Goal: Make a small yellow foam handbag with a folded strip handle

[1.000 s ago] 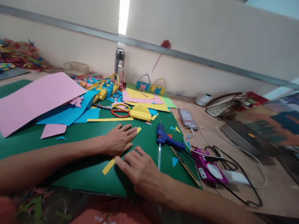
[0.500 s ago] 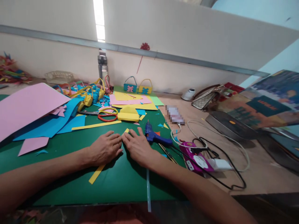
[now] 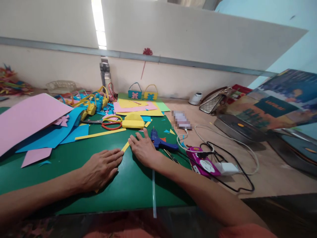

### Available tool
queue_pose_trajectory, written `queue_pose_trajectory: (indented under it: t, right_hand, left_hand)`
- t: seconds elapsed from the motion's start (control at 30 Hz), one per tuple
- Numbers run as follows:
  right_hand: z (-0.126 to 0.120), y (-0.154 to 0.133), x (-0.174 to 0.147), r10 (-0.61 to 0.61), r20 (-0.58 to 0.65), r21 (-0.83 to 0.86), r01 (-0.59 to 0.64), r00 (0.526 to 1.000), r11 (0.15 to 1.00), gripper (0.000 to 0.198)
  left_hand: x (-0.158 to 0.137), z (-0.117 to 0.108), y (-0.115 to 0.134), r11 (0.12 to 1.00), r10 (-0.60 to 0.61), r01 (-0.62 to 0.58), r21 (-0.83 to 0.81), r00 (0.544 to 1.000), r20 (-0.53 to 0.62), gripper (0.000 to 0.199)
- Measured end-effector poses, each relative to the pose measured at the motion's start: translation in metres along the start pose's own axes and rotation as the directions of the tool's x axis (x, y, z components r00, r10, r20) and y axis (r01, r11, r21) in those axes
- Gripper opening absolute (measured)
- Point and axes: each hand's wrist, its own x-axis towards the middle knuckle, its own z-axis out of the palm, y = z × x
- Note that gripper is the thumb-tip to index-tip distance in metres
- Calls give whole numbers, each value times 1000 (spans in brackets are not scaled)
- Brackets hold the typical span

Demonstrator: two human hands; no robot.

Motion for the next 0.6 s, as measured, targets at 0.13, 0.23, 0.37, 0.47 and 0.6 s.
queue_pose_trajectory:
  t: [0.13, 0.23, 0.37, 0.47, 0.6]
  right_hand:
    - [0, 3, 5, 21, 8, -41, -21, 1000, 999, 32]
    - [1, 7, 10, 31, 11, -63, -30, 999, 998, 30]
    - [2, 11, 17, 40, 13, -81, -39, 999, 996, 26]
    - [3, 12, 22, 43, 13, -100, -42, 999, 994, 25]
    - [6, 12, 27, 56, 17, -131, -53, 998, 990, 26]
  left_hand:
    - [-21, -7, 5, 1000, 15, -15, -4, 999, 34, 38]
    - [-34, -12, 8, 1000, 7, -8, 4, 997, 75, 39]
    - [-47, -19, 11, 1000, 9, -9, -1, 992, 129, 40]
    - [-58, -24, 14, 1000, -1, 2, -8, 989, 146, 40]
    - [-72, -29, 17, 998, -27, 34, -55, 992, 124, 42]
